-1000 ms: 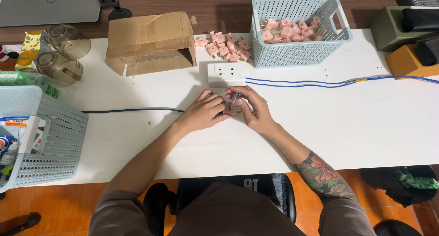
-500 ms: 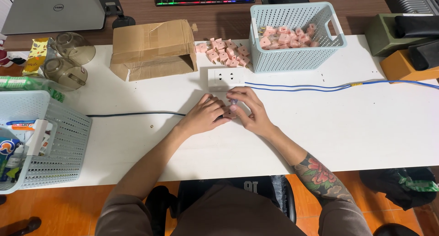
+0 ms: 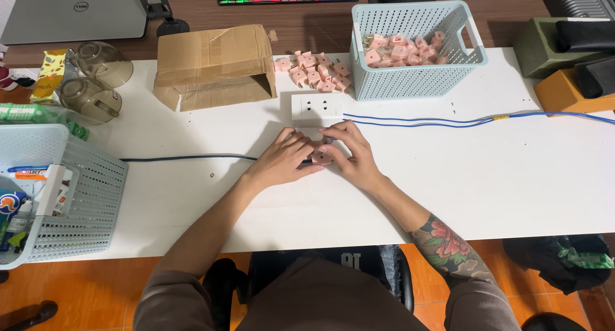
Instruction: Assembling internal components of an electrical wall socket using a screwdriver.
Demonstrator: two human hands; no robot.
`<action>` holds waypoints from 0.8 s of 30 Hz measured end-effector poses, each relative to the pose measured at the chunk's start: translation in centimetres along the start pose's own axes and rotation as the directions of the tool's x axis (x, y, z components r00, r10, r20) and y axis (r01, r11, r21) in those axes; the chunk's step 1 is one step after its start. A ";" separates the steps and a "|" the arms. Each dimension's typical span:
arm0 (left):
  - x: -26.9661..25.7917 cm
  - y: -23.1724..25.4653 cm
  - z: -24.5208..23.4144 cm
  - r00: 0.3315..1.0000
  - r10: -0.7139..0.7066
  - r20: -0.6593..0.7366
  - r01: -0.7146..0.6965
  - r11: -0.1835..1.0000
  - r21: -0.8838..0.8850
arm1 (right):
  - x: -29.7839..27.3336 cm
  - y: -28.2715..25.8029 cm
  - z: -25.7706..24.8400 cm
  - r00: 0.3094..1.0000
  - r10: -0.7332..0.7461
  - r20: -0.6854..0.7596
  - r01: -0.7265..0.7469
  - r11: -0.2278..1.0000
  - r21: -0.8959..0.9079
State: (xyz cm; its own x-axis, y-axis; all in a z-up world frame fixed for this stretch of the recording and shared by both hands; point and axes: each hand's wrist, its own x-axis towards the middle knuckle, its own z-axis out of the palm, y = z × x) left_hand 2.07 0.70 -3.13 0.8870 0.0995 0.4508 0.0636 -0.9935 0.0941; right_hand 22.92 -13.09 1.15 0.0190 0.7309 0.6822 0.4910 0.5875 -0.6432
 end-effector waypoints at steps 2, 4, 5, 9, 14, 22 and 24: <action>0.0 0.0 -0.1 0.997 -0.045 0.057 0.048 0.997 -0.063 | 0.2 -0.8 -0.1 0.999 0.038 0.000 -0.037 0.995 0.088; 0.1 0.5 -0.4 0.996 -0.047 0.082 0.052 0.997 -0.065 | 1.2 -2.6 -0.1 1.000 0.028 0.006 -0.029 0.994 0.103; 0.2 0.7 -0.5 0.993 -0.048 0.104 0.055 0.996 -0.064 | 1.7 -3.5 -0.1 1.000 0.015 0.012 -0.016 0.993 0.116; 0.8 1.3 -1.6 0.986 -0.077 0.150 0.093 0.990 -0.104 | -0.2 0.0 0.5 1.000 -0.019 0.018 0.019 1.000 -0.008; 0.9 1.4 -1.8 0.961 -0.137 0.241 0.182 0.967 -0.177 | 0.7 -2.2 0.5 0.998 0.057 0.010 -0.058 0.992 0.109; 0.8 1.4 -2.7 0.974 -0.127 0.187 0.169 0.959 -0.227 | -0.1 0.4 0.5 0.978 0.039 -0.206 -0.005 0.987 0.163; 0.9 1.6 -3.1 0.974 -0.137 0.179 0.174 0.963 -0.207 | 0.4 0.3 -0.3 0.960 0.033 -0.280 0.017 0.985 0.173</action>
State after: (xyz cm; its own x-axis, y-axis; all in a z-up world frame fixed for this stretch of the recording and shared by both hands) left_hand 1.56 -0.60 0.18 0.9372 0.2237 0.2676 0.1209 -0.9281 0.3522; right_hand 23.36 -12.79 1.34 0.2779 0.6234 0.7309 0.3333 0.6510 -0.6820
